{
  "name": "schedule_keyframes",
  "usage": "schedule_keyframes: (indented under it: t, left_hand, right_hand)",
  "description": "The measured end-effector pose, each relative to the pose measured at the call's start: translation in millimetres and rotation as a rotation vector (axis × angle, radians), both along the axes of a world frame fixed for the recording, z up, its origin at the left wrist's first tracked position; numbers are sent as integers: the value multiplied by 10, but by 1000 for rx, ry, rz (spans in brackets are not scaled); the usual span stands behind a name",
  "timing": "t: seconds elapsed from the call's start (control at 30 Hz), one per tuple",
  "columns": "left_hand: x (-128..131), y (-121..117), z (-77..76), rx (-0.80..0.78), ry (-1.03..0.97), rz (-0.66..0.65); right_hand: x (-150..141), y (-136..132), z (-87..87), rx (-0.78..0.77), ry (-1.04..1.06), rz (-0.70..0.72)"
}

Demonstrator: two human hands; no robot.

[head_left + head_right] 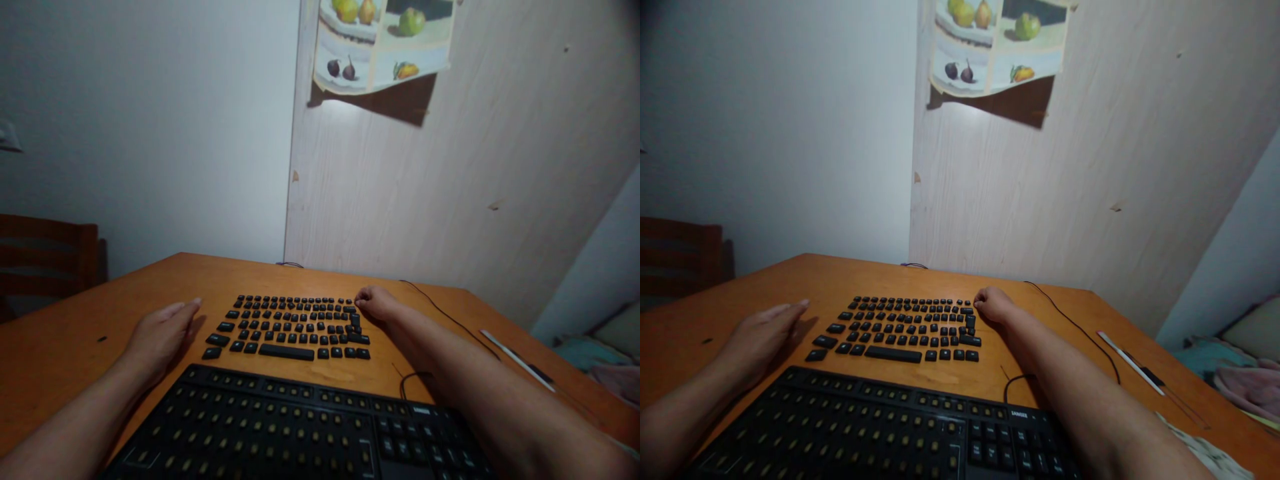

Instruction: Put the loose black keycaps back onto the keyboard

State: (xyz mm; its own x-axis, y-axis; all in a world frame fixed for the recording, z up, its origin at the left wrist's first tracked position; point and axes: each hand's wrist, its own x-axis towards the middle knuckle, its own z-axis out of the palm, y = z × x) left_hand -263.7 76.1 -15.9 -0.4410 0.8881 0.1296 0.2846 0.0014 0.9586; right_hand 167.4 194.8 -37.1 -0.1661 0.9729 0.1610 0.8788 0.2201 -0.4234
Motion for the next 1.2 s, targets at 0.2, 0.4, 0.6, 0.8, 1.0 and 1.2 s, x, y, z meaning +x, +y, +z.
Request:
schedule_keyframes:
  t: [0.2,0.4,0.6,0.8,1.0,1.2]
  left_hand:
    - [-10,8,-13,-8,94,-12]
    - [-8,18,-3,-25,132,-8]
    - [-83,79,-78,-27,158,-19]
    - [-60,67,-51,-18,199,-5]
    - [-110,109,-123,11,100,-51]
    - [-79,73,-71,-12,154,-32]
  right_hand:
    - [4,-296,91,-31,124,-12]
    - [111,-920,370,-62,241,38]
    - [100,-1792,593,-217,367,182]
    - [62,-2253,522,-251,313,264]
    - [138,-2256,432,-234,211,259]
    - [137,-2218,385,-271,246,247]
